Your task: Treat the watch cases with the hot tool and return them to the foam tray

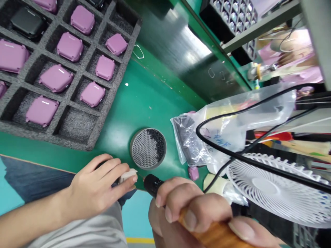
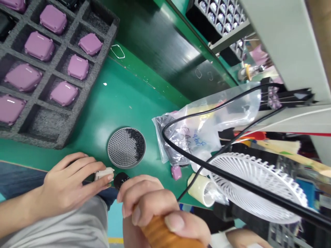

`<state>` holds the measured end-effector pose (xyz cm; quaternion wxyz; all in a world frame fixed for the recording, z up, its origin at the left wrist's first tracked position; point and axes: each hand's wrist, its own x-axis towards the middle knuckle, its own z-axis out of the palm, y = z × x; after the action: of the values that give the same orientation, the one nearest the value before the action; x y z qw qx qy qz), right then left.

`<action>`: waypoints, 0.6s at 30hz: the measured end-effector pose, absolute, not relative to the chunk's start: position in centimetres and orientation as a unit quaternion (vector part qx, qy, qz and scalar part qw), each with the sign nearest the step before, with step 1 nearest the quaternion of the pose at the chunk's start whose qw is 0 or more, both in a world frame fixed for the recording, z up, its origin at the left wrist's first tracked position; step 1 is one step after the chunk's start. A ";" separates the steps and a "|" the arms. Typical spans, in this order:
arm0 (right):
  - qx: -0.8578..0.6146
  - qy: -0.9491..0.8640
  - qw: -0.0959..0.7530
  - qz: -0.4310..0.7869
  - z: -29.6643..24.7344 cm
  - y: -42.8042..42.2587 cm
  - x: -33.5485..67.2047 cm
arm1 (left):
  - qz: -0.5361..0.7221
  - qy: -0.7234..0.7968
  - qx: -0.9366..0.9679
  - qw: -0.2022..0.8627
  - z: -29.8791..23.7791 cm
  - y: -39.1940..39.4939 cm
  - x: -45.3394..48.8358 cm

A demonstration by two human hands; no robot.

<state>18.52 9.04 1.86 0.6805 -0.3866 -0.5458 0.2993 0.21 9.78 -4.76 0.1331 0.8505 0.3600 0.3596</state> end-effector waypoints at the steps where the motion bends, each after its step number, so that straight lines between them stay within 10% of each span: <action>1: -0.382 -0.550 0.674 0.313 1.8 9.1 18.7 | 0.362 0.360 0.850 0.132 -4.8 9.8 0.3; 18: -0.381 -0.585 0.568 0.435 3.3 8.9 20.1 | 0.375 0.370 0.838 0.140 -5.1 9.7 0.5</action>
<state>20.12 8.88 3.27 0.5682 -0.3810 -0.5853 0.4353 0.50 9.66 -5.08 0.1401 0.8383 0.3704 0.3748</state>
